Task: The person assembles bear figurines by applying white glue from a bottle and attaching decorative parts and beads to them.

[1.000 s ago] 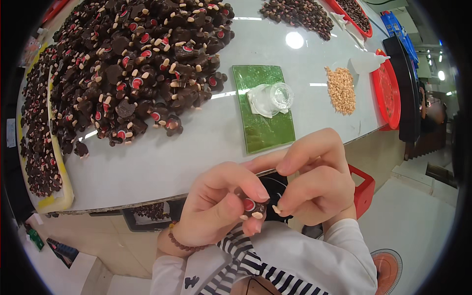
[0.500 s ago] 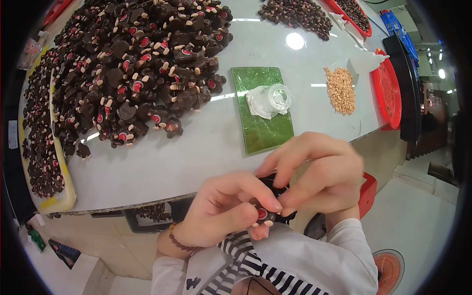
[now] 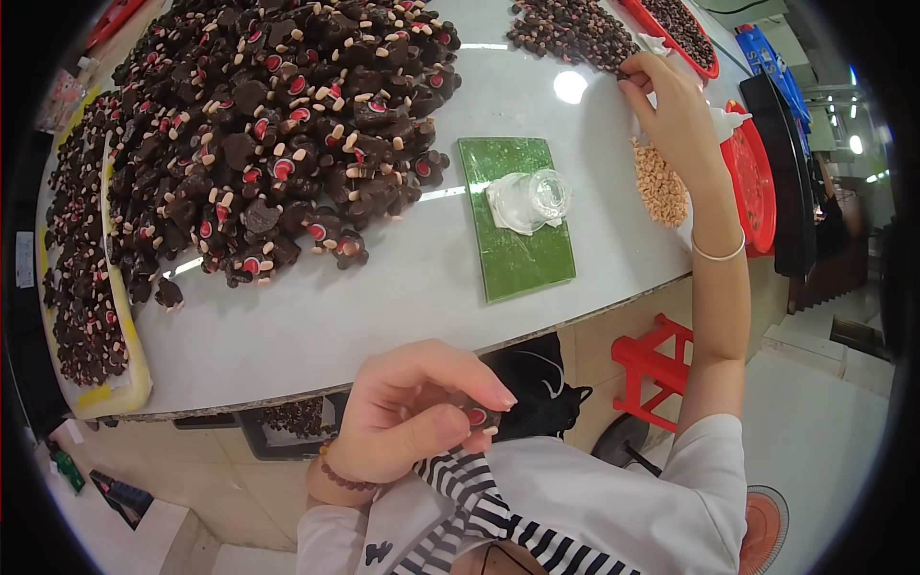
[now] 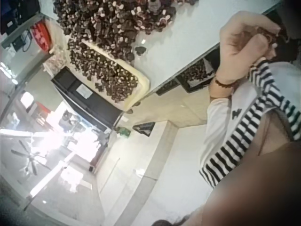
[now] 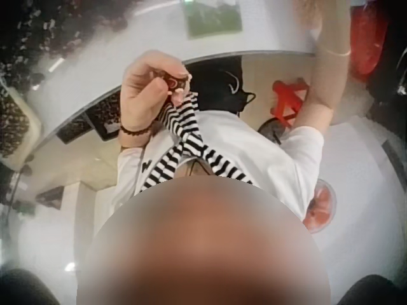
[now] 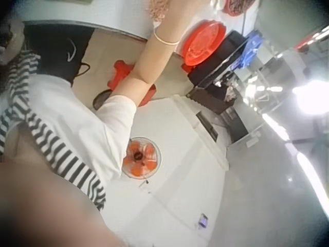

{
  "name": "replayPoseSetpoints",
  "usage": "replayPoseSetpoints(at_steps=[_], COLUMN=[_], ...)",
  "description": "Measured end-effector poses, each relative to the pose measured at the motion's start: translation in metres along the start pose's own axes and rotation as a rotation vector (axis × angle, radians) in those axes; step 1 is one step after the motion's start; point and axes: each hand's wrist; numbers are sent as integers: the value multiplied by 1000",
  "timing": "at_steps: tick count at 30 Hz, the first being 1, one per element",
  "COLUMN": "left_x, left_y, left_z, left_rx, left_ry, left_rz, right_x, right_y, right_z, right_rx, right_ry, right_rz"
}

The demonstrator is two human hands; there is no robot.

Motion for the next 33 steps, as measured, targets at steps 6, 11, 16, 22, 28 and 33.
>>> replayPoseSetpoints(at_steps=[6, 11, 16, 22, 28, 33], left_x=[-7, -10, -12, -18, -20, -20], left_y=[-2, -3, -3, -1, -6, -6], left_z=[1, 2, 2, 6, 7, 8], left_rx=[-51, -129, -186, -158, -159, -158], left_ry=[39, -26, -17, -7, 27, 10], left_rz=[60, 269, 432, 540, 523, 586], right_x=[2, 4, 35, 22, 5, 18], right_y=[-5, 5, -36, -24, -15, -25], right_z=[1, 5, -1, -7, -4, -6], right_rx=[74, 166, 143, 114, 64, 140], right_ry=[6, 52, 42, 99, 46, 43], right_rz=[13, -4, 138, 120, 111, 79])
Point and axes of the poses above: each hand's wrist, its own z-axis towards the middle knuckle, its own x-axis out of the back of the hand, y = z × x, and after that the axes turned 14 degrees about -z, right-handed
